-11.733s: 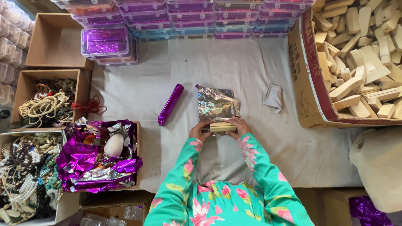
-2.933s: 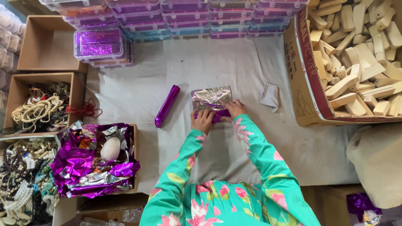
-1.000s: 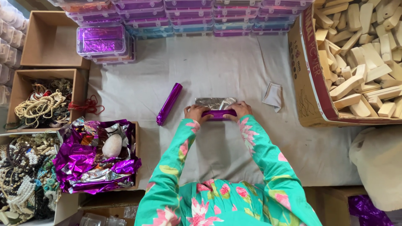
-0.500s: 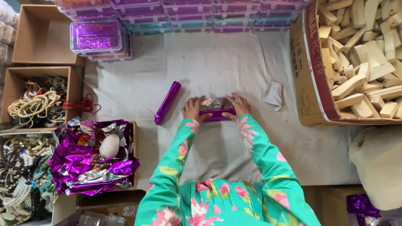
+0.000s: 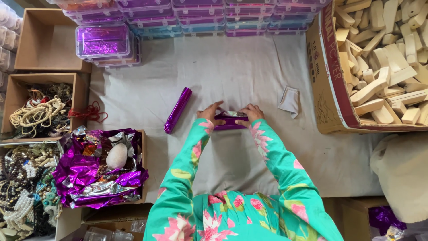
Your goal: The person wraps small wooden blocks in silver foil and then in purple metallic paper. They then wipe the inside of a clear plastic container with a white cloth and place the wrapped items inside before closing the lid.
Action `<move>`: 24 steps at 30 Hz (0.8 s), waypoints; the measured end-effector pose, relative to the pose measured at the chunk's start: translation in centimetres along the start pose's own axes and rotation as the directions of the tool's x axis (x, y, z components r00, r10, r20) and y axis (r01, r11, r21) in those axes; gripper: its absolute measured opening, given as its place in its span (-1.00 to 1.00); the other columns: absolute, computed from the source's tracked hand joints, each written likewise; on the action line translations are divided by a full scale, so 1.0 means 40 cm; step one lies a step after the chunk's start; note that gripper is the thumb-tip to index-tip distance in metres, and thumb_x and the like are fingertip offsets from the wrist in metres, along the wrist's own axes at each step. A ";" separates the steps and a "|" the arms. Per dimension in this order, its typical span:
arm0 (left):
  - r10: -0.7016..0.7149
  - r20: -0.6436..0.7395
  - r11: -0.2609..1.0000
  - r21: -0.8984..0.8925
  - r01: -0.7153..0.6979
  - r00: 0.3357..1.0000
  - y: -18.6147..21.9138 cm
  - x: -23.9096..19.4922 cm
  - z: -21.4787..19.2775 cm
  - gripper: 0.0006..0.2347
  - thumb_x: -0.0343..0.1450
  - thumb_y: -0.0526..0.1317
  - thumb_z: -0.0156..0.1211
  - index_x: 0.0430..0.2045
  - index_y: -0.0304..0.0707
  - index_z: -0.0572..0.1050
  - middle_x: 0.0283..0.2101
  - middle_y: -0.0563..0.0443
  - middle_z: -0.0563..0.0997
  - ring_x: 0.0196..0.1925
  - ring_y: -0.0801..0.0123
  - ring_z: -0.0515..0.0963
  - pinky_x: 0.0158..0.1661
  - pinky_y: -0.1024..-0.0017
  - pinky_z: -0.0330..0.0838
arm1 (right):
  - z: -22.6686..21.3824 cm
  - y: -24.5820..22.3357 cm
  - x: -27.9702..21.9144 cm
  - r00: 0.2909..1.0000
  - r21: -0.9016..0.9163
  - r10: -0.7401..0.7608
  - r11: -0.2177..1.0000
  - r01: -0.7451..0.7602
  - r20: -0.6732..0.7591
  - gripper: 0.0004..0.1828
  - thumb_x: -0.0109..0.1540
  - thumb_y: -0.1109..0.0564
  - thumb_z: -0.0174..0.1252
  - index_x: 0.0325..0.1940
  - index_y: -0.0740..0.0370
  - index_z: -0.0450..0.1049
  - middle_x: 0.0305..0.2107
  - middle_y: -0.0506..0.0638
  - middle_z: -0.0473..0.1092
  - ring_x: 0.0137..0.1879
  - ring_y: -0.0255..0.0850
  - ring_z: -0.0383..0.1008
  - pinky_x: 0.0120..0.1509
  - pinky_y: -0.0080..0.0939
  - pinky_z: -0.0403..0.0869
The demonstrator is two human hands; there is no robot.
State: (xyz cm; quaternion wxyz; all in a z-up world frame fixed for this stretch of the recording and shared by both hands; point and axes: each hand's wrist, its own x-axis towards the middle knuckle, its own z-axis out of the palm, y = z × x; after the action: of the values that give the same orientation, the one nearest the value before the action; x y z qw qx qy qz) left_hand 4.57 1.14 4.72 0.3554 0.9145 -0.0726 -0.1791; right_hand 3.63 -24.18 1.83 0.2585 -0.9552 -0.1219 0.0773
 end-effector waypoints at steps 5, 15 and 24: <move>0.008 0.031 0.997 0.072 -0.010 0.999 0.003 -0.010 0.011 -0.46 0.19 -0.03 0.51 0.10 0.23 0.53 -0.03 0.20 0.70 0.08 0.38 0.62 0.15 0.07 0.18 | -0.005 -0.023 -0.020 0.994 0.037 -0.064 0.997 0.067 -0.089 -0.62 -0.02 -0.11 0.51 -0.18 -0.04 0.63 -0.12 -0.11 0.43 0.10 -0.06 0.40 0.21 -0.02 0.40; 0.363 -0.256 0.864 0.454 -0.220 0.896 -0.112 -0.003 0.198 -0.91 0.42 -0.09 0.31 -0.27 0.08 0.64 -0.16 0.27 0.69 -0.10 0.51 0.66 0.40 -0.02 0.08 | 0.030 -0.041 -0.068 0.907 0.002 -0.209 0.974 0.226 -0.365 -0.78 0.00 0.07 0.45 -0.31 0.05 0.61 -0.23 -0.15 0.53 0.06 -0.09 0.45 0.16 -0.05 0.43; 0.660 -0.404 0.694 0.650 -0.308 0.633 -0.075 -0.119 0.172 -0.56 0.31 0.00 0.37 0.04 -0.14 0.55 0.06 0.13 0.60 0.08 0.50 0.58 0.28 0.03 0.17 | 0.015 -0.081 -0.118 0.839 -0.141 -0.321 0.947 0.289 -0.440 -0.65 0.01 -0.04 0.48 -0.18 0.04 0.63 -0.15 -0.16 0.53 0.05 -0.15 0.46 0.18 -0.04 0.40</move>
State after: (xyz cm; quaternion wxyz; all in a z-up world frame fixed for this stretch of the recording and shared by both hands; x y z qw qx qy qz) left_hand -2.44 0.29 -0.71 0.1313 0.9222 -0.2534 0.2609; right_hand -1.63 -22.45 3.37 0.2558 -0.9229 -0.2105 -0.1960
